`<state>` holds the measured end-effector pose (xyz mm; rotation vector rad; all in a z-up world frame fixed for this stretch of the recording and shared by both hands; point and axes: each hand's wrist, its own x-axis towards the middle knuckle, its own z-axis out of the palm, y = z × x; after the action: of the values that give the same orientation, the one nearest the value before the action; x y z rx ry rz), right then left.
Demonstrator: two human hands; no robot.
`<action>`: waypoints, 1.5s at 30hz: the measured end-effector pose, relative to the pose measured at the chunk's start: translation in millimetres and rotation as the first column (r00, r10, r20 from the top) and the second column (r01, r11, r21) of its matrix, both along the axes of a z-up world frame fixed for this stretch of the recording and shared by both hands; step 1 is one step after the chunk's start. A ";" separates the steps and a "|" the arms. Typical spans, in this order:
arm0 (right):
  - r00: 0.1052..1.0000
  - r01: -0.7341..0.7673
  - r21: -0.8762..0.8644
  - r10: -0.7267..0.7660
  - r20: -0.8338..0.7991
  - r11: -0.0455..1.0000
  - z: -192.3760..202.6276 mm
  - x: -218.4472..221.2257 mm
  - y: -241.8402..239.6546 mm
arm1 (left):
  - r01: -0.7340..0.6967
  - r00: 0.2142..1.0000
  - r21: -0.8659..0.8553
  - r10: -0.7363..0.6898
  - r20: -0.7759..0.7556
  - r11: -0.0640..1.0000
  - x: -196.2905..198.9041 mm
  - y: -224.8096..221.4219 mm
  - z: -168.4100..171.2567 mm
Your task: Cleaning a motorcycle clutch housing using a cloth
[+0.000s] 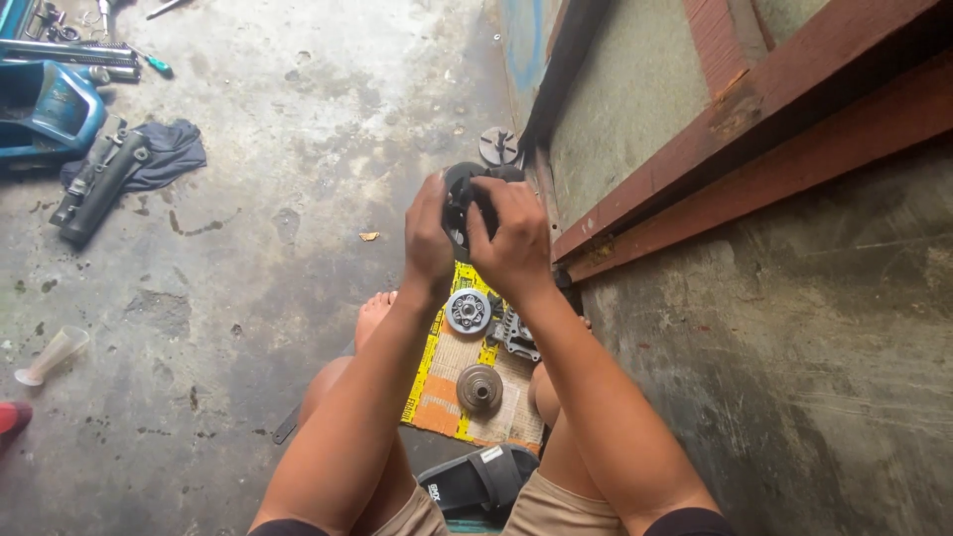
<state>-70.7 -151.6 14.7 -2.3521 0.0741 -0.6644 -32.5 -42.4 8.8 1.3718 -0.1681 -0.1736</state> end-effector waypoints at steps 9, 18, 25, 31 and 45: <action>0.986 0.048 -0.177 -0.074 -0.148 0.983 11.3 -11.8 12.5 | -0.106 0.987 0.024 0.103 0.121 0.994 -7.3 -6.5 9.5; 0.995 -0.038 0.153 0.052 -0.089 0.988 7.4 0.3 -5.8 | -0.130 0.991 0.097 0.124 0.058 0.987 -1.2 -1.6 -8.0; 0.996 -0.001 0.191 -0.015 0.083 0.982 18.2 -12.6 -24.1 | -0.183 0.934 -0.418 0.025 -0.357 0.890 28.4 8.8 -46.4; 0.996 -0.084 0.005 0.084 0.022 0.996 7.6 -8.1 -9.8 | -0.204 0.930 -0.410 0.045 -0.365 0.889 13.4 1.4 -11.0; 0.981 -0.047 -0.035 0.039 -0.192 0.998 8.2 -1.5 9.7 | -0.117 0.977 0.004 0.115 0.179 0.993 4.7 14.6 3.6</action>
<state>-72.3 -141.8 23.0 -2.4431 0.0959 -0.4213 -27.8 -27.8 12.4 1.4078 -0.2364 0.0465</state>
